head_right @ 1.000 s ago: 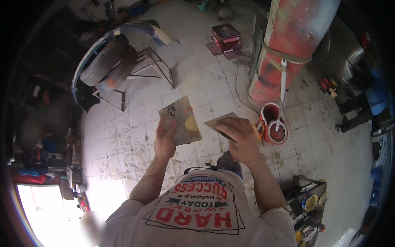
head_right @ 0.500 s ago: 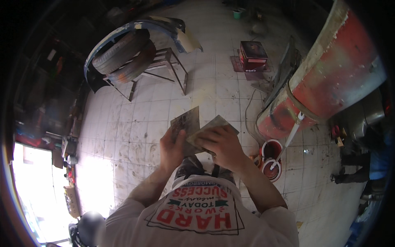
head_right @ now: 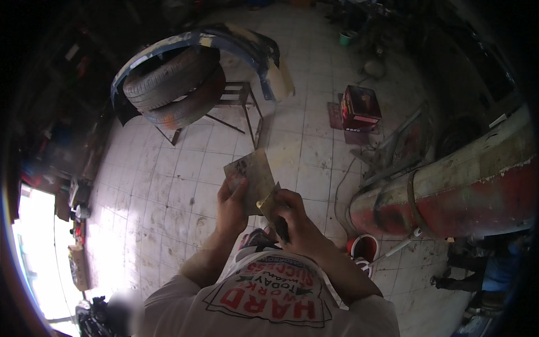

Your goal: The person sands a car bumper with a sanding block, moving across different areas of the surface. The person then walks to a table, picks up a sanding sheet, and tears it into smaller pieces.

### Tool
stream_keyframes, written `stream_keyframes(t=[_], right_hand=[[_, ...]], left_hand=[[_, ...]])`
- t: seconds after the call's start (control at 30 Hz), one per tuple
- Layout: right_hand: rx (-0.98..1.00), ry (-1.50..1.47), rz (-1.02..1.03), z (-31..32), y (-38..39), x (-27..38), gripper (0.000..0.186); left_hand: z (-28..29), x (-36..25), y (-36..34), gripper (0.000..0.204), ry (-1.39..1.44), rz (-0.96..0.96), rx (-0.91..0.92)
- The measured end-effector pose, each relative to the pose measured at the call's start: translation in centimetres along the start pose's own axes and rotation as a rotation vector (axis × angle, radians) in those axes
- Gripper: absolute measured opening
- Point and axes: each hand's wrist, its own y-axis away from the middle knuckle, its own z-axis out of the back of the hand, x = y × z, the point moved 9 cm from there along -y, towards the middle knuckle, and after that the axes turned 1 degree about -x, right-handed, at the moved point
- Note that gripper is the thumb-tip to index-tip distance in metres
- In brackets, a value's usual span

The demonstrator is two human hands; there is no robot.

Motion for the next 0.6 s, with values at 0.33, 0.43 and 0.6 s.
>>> stream_keyframes(t=[0.33, 0.43, 0.6], right_hand=[[0.235, 0.496, -0.182, 2.1, -7.0, -11.4, 0.052], [0.025, 0.526, -0.023, 3.6, -10.0, -8.6, 0.059], [0.245, 0.456, 0.180, 1.4, -12.4, -7.3, 0.047]], left_hand=[[0.9, -6.1, -8.4, 0.032, -0.015, -0.216, 0.026], [-0.2, -7.9, -9.0, 0.029, -0.359, -0.401, -0.029], [-2.9, -10.4, -9.2, 0.028, -0.506, -0.575, -0.123]])
